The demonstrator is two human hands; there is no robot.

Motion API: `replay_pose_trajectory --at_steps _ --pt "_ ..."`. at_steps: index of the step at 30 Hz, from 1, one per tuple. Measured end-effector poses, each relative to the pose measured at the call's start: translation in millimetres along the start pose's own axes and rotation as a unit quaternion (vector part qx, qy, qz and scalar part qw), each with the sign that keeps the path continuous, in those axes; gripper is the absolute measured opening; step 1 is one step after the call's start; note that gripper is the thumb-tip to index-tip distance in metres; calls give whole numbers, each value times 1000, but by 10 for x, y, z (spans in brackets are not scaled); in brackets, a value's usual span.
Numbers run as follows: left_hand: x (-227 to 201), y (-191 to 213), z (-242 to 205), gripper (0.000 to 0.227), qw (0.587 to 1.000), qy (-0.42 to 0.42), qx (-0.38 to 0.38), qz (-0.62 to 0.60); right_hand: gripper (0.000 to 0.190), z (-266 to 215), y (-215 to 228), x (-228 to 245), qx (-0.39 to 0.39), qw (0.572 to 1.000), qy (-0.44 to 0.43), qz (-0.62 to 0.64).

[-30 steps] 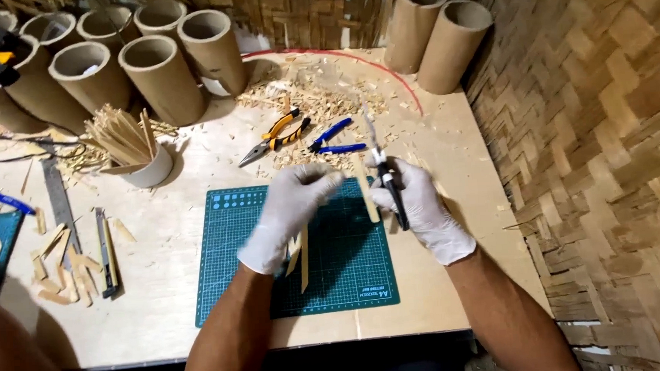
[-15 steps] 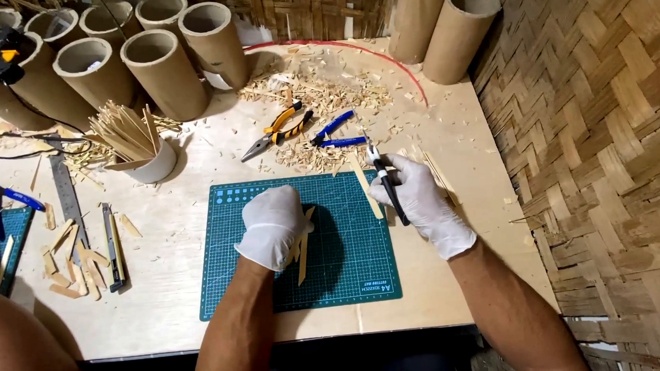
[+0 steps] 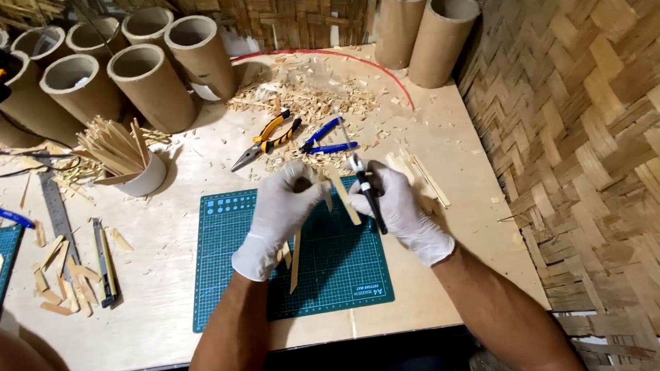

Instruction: Two people are handcrafting items by cutting wooden sticks to size and gluing them onto cardboard tubes.

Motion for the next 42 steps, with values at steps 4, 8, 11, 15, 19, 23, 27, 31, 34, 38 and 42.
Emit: replay_pose_trajectory --at_steps 4,8,11,15,19,23,27,31,34,38,42 --pt "157 -152 15 16 997 -4 25 -70 57 85 64 -110 10 1000 21 10" --pt "-8 -95 -61 16 981 10 66 -184 58 132 85 -118 31 999 42 11" --pt "143 -178 -5 20 960 16 91 -266 59 92 95 -115 38 998 49 21" --pt "-176 -160 -91 33 948 23 112 -299 55 41 37 8 68 997 44 10" --pt "32 -334 -82 31 953 17 106 -283 64 34 4 59 71 996 41 35" --pt "234 -434 -6 30 965 -1 82 -250 63 58 14 90 56 997 49 11" --pt "64 -482 -84 29 960 2 64 -272 67 81 15 -16 25 999 42 -11" --pt "76 -469 -78 23 969 -20 59 -238 65 130 65 -117 -3 998 51 -23" --pt "120 -475 -72 21 963 -35 56 -262 70 170 107 -166 -8 999 50 -5" --pt "268 -533 -18 17 960 -51 62 -270 69 241 179 -233 4 998 57 -19" --pt "370 -541 16 15 957 -59 69 -276 66 144 93 70 31 998 37 -32"
Point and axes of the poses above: each hand's wrist, its own z-axis towards the middle knuckle, its own y-axis out of the back of the hand, x = y × z, the point moved 2 cm from there along z, towards the middle knuckle, and after that the axes turned 2 degrees about -z, right-handed, at the moved point
